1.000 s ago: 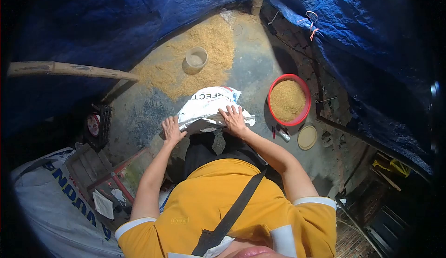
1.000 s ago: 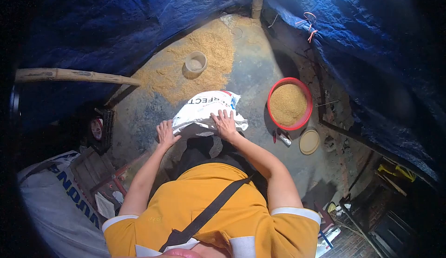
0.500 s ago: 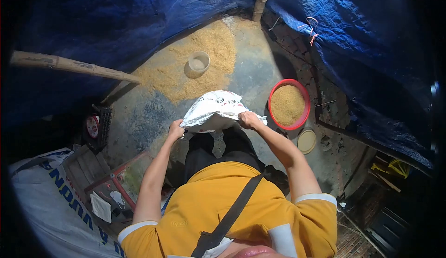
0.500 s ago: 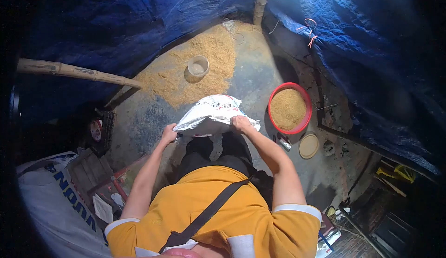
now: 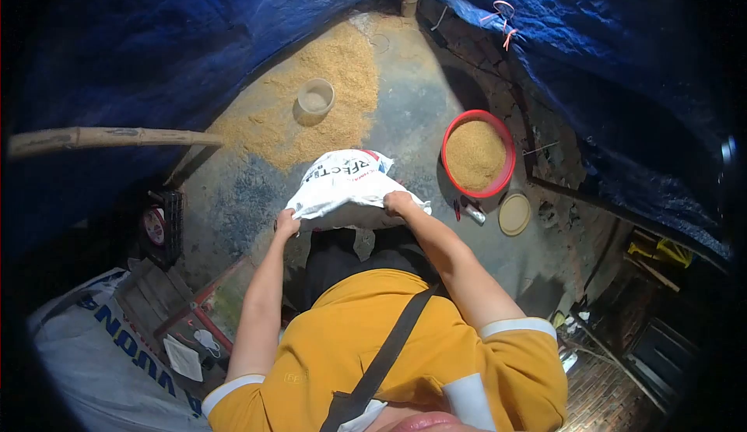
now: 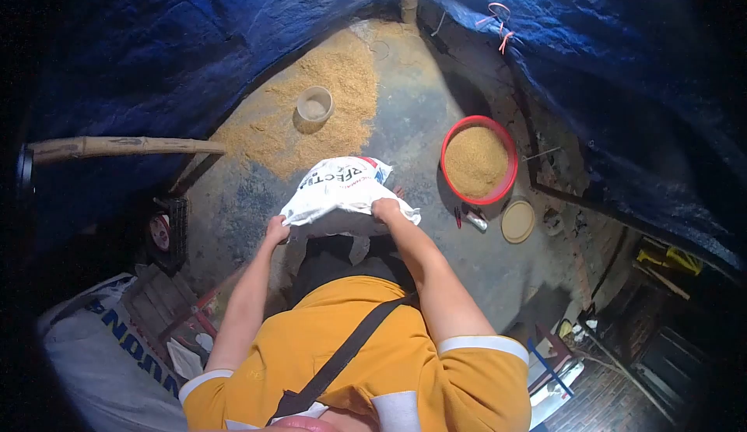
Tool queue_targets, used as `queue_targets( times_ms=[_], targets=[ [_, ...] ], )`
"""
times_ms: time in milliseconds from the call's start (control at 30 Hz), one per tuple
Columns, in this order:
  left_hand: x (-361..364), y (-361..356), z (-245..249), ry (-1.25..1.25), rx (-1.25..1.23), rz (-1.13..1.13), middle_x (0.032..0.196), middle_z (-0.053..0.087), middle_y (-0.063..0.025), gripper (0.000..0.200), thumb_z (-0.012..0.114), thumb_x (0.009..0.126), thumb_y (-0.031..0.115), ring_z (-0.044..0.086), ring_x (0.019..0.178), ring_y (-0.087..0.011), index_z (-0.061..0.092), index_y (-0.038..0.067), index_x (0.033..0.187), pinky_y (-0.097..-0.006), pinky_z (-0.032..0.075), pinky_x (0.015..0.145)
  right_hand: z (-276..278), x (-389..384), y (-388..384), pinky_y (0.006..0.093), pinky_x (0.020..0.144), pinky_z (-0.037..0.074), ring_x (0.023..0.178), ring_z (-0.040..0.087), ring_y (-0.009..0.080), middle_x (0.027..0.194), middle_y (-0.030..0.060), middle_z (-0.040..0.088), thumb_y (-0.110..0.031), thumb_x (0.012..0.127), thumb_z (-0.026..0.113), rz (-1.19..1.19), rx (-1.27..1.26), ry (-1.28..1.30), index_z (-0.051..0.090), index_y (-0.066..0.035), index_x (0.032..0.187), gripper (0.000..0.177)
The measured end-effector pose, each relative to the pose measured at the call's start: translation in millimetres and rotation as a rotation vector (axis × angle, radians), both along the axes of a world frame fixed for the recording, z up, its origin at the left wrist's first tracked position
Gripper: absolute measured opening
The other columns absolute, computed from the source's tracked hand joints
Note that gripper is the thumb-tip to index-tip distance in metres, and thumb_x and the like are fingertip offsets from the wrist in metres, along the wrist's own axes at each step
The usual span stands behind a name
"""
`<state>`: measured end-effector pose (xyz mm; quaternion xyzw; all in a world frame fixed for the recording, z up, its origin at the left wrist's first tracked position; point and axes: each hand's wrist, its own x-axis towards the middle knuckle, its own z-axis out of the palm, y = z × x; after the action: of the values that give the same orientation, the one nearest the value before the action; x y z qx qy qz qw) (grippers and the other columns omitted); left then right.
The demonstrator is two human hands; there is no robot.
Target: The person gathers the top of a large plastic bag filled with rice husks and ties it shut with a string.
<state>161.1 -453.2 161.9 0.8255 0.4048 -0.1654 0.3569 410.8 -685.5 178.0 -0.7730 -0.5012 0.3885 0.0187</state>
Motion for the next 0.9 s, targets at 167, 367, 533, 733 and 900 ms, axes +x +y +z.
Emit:
queue_targets(
  times_ms=[167,367,533,733,900],
  targets=[
    [18.1,14.2,38.2,-0.04,0.023,0.132,0.063,0.053,-0.0203,0.011,0.047,0.057,0.004,0.055,0.062,-0.0319,0.054,0.002,0.066,-0.0375,0.04,0.055,4.1,-0.3,5.0,0.0359,0.06,0.046,0.066,0.059,0.0275,0.069,0.0118,0.06,-0.017,0.069,0.043,0.028,0.136,0.005,0.059,-0.011,0.075,0.018],
    [55.0,12.4,119.0,-0.208,-0.099,0.285,0.05,0.047,-0.0157,0.005,0.043,0.057,-0.003,0.043,0.046,-0.0193,0.047,0.0,0.058,-0.0331,0.035,0.046,103.6,48.6,-9.9,0.0411,0.057,0.044,0.063,0.056,0.0318,0.065,0.0175,0.056,-0.021,0.068,0.05,-0.036,0.173,-0.044,0.056,-0.007,0.068,0.016],
    [57.4,18.9,94.5,-0.217,0.005,0.249,0.052,0.048,-0.0169,0.003,0.047,0.057,0.0,0.047,0.046,-0.022,0.049,0.001,0.059,-0.0343,0.036,0.046,76.8,45.0,-1.0,0.0412,0.054,0.045,0.063,0.057,0.0312,0.065,0.0166,0.057,-0.019,0.068,0.047,-0.04,0.131,-0.114,0.056,-0.007,0.069,0.015],
    [22.5,-9.8,2.7,0.019,0.146,0.21,0.059,0.052,-0.0156,0.004,0.051,0.056,0.003,0.054,0.062,-0.0302,0.05,0.005,0.06,-0.0366,0.04,0.055,-9.2,15.1,-21.0,0.0381,0.059,0.046,0.07,0.058,0.0281,0.075,0.0138,0.059,-0.02,0.069,0.044,0.06,0.012,-0.045,0.056,-0.007,0.078,0.02],
    [27.7,-4.7,46.3,0.211,0.271,0.02,0.089,0.049,-0.0127,0.038,0.061,0.057,0.009,0.045,0.09,-0.0287,0.047,0.009,0.092,-0.0401,0.035,0.076,8.4,19.7,-43.3,0.0392,0.057,0.044,0.071,0.057,0.0285,0.074,0.0154,0.058,-0.023,0.067,0.051,-0.045,0.035,-0.001,0.052,-0.005,0.077,0.02]
  ],
)
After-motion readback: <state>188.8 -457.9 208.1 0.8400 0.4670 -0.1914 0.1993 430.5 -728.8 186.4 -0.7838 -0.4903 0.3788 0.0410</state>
